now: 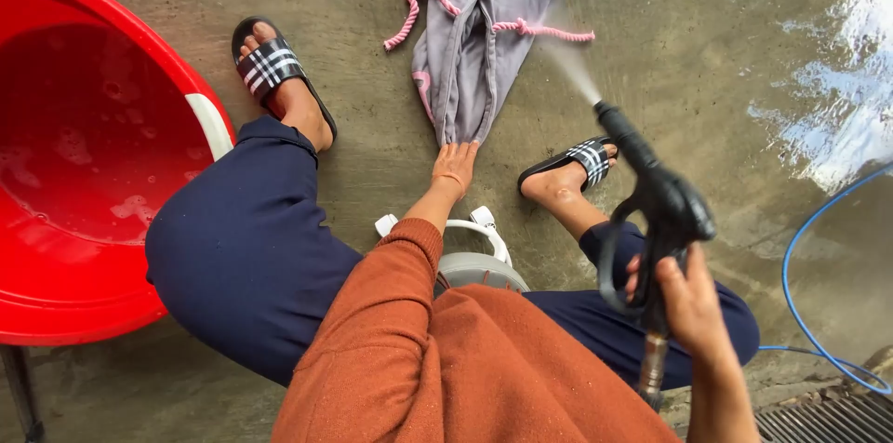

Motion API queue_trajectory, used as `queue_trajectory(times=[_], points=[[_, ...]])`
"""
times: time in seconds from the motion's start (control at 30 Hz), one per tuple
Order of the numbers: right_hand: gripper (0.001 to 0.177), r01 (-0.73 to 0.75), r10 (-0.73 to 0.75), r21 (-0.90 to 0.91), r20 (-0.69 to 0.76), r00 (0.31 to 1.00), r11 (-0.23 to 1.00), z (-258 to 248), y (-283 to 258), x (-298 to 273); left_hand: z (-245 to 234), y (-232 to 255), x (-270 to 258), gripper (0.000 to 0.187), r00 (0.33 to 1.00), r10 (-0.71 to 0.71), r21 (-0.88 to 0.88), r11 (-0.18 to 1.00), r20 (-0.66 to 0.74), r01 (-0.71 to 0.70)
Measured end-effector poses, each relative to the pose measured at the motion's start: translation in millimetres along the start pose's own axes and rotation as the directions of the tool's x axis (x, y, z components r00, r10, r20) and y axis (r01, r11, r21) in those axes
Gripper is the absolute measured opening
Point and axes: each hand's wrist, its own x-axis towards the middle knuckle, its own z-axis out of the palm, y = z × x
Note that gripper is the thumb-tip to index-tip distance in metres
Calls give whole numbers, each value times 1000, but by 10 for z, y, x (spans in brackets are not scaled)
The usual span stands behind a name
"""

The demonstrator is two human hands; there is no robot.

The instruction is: Pressure washing a grey hoodie laid out on a concrete floor using a high-pressure water spray nozzle.

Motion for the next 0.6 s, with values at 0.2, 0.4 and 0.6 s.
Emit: queue_trajectory(times=[0.2,0.4,0.6], points=[[46,-234,236,-30,105,966,972,262,386,-296,-147,5,23,82,994,-36,-106,993,101,47],[30,-322,329,-80,94,940,943,545,289,-325,7,32,75,67,999,-26,-55,998,47,29],[42,-193,193,-8,103,976,981,558,338,-282,-70,17,57,71,995,-8,-46,999,102,13]])
